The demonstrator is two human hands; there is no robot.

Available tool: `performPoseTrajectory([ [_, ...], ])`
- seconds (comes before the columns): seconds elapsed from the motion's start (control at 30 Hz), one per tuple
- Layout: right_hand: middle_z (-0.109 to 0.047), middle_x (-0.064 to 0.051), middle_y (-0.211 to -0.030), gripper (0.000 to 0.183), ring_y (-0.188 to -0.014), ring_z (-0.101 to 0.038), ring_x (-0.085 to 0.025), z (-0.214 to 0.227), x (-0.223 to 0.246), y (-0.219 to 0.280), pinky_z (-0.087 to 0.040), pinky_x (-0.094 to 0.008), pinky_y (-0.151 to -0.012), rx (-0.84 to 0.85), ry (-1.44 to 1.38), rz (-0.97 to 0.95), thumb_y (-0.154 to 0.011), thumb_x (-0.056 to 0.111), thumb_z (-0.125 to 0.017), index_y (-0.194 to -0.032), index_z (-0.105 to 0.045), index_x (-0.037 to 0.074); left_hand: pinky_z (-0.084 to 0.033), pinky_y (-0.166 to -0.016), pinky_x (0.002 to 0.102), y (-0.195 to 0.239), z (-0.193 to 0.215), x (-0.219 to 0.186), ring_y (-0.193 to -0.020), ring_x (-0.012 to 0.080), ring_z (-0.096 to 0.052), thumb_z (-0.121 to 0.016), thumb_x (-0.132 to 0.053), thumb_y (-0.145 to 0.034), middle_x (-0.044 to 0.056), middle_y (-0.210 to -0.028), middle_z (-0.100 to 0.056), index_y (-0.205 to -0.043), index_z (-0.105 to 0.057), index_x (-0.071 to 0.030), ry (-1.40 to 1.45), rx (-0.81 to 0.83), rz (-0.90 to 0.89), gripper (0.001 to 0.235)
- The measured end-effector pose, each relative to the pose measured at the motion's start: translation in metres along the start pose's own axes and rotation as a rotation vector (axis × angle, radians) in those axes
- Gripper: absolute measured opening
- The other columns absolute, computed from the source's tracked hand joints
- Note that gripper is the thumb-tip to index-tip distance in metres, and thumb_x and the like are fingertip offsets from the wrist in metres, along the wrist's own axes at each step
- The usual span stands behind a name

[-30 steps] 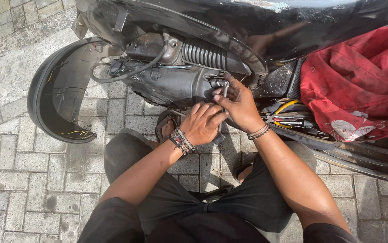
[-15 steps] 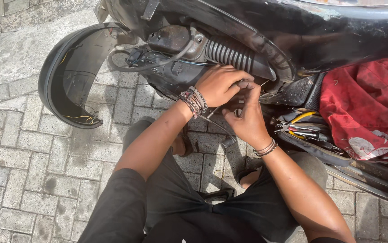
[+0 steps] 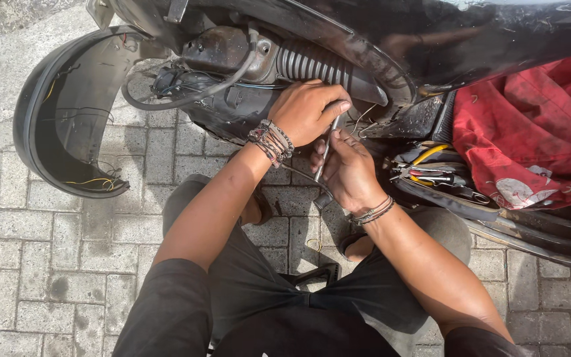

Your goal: The person sits on a low stool and uses a wrench and screwdriver to adjust components on the side of a motorcycle engine. They tighten bolts and manipulate wires near the engine casing throughout the clip.

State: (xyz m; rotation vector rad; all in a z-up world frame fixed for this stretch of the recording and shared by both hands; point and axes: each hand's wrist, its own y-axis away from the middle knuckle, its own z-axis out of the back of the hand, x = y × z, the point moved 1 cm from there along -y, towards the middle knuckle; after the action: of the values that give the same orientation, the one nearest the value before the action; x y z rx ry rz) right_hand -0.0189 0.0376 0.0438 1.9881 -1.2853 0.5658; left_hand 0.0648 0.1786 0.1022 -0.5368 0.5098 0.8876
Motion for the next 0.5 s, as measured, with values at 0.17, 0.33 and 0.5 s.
performPoseTrajectory([
  [0.17,-0.036,0.004,-0.081,0.024,-0.065,-0.041,-0.009,0.004,-0.006,0.007,-0.046,-0.032,-0.061,0.023,-0.164,-0.051,-0.109,0.026,-0.040,-0.122,-0.053,0.010,-0.051,-0.089,0.045,0.002,0.002,-0.002,-0.102,0.0276,-0.068,-0.051,-0.037,-0.106,0.001,-0.090,-0.077,-0.109,-0.070,-0.025,0.019,0.053,0.002,0.023],
  [0.33,-0.030,0.004,-0.078,0.022,-0.059,-0.036,-0.010,0.004,-0.012,0.006,-0.040,-0.026,-0.049,0.035,-0.270,-0.058,-0.110,0.027,-0.038,-0.117,-0.050,0.011,-0.046,-0.090,0.044,0.000,-0.005,0.000,-0.106,0.0244,-0.065,-0.048,-0.037,-0.108,-0.004,-0.095,-0.077,-0.117,-0.070,-0.029,-0.023,0.101,0.003,0.025],
  [0.5,-0.046,-0.001,-0.078,0.027,-0.068,-0.058,-0.018,-0.008,-0.018,0.014,-0.063,-0.045,-0.072,-0.068,-0.135,0.004,-0.112,0.031,-0.032,-0.113,-0.051,0.011,-0.039,-0.088,0.041,0.000,-0.009,-0.004,-0.103,0.0195,-0.058,-0.052,-0.044,-0.107,-0.007,-0.096,-0.072,-0.111,-0.072,-0.027,-0.217,0.075,-0.110,0.027],
])
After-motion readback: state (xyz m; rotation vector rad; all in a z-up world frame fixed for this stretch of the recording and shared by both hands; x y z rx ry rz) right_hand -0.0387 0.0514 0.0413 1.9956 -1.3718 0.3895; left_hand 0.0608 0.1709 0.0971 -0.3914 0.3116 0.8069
